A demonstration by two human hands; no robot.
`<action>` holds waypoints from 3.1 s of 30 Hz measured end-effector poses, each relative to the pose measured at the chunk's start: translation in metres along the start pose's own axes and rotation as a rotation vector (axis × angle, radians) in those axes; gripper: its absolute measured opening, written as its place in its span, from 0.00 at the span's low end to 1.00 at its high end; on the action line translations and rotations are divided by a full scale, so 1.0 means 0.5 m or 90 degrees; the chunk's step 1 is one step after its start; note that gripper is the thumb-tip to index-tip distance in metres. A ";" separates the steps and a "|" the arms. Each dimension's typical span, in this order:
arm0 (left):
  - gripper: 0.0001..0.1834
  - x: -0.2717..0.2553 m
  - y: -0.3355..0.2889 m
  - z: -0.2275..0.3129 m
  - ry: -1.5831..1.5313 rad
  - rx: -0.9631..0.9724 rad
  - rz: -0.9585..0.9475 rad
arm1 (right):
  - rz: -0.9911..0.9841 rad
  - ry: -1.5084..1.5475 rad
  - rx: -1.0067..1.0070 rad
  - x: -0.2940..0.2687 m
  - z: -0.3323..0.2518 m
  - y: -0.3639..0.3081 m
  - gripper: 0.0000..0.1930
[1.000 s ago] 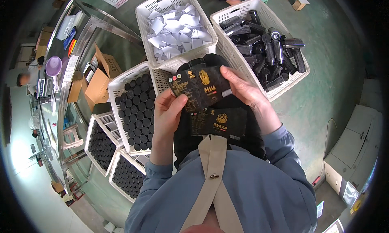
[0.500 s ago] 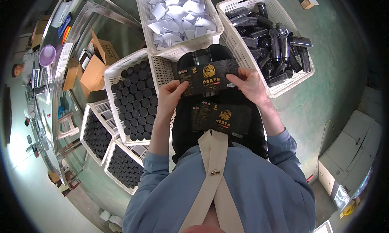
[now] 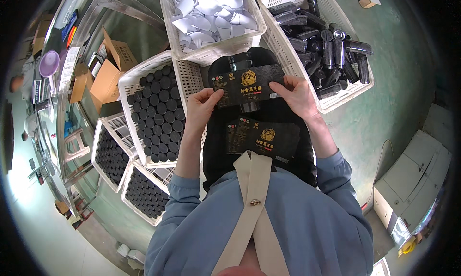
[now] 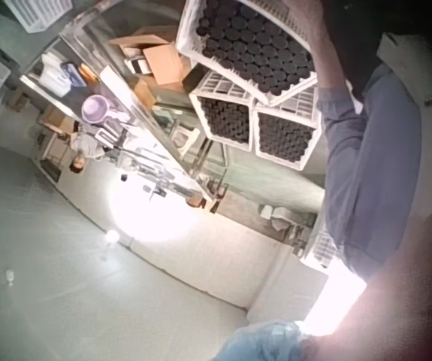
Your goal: The person repeatedly picks up black cylindrical containers and white paper wrappers from nearby baskets. They place the containers on their lap, wrap them in the paper, and then place the wrapped items into a basket. The process is repeated continuously.
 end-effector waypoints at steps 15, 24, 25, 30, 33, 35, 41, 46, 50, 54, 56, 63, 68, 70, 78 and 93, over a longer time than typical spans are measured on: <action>0.15 0.030 0.026 0.016 0.202 0.112 0.062 | 0.027 0.041 0.048 -0.011 0.048 0.005 0.23; 0.13 0.074 0.014 0.036 0.270 0.160 0.157 | 0.049 0.050 0.068 -0.023 0.068 0.003 0.23; 0.13 0.075 0.004 0.056 0.288 0.196 0.208 | 0.052 0.037 0.062 -0.025 0.067 0.003 0.23; 0.18 0.089 -0.022 0.093 0.318 0.358 0.247 | 0.058 0.006 0.039 -0.022 0.055 0.001 0.24; 0.19 0.111 -0.011 0.057 0.265 0.231 0.165 | 0.050 0.003 0.038 -0.017 0.036 0.000 0.24; 0.21 0.119 -0.001 0.043 0.180 0.089 0.135 | 0.059 -0.007 0.037 -0.017 0.037 0.000 0.24; 0.30 0.166 0.015 0.047 0.088 0.094 0.082 | 0.082 0.001 0.021 -0.019 0.016 -0.006 0.24; 0.32 0.165 0.033 0.001 -0.106 0.061 0.046 | 0.047 0.037 0.009 -0.009 0.027 -0.002 0.24; 0.28 0.192 -0.003 0.018 -0.353 0.054 -0.062 | -0.041 0.204 -0.016 0.023 0.002 -0.007 0.23; 0.29 0.202 -0.042 0.043 -0.498 0.067 -0.210 | -0.124 0.277 -0.092 0.035 -0.062 -0.028 0.18; 0.31 0.214 -0.059 0.048 -0.574 0.031 -0.276 | -0.199 0.251 -0.085 0.035 -0.098 -0.037 0.20; 0.46 0.300 -0.138 0.080 -0.905 -0.079 -0.570 | -0.414 0.634 -0.146 0.084 -0.224 -0.015 0.48; 0.41 0.249 -0.111 0.051 -0.533 -0.028 -0.435 | -0.269 0.173 -0.128 0.082 -0.247 -0.004 0.28; 0.38 0.217 -0.086 0.042 -0.252 0.002 -0.309 | -0.218 0.013 -0.158 0.090 -0.277 -0.021 0.28; 0.43 0.054 -0.101 0.151 -0.122 0.461 0.230 | -0.078 -0.254 -0.411 0.182 -0.408 -0.074 0.40; 0.39 -0.560 0.179 -0.013 0.277 0.268 0.587 | 0.059 -0.335 -0.086 -0.128 0.038 0.113 0.20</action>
Point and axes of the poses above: each hand's wrist, its own y-axis towards the middle knuckle, its own x-axis out of the palm, z = x × y, the point moved 8 cm from there along y, towards the middle knuckle, and after that the axes turned 6 degrees about -z, right-handed, at the moved point
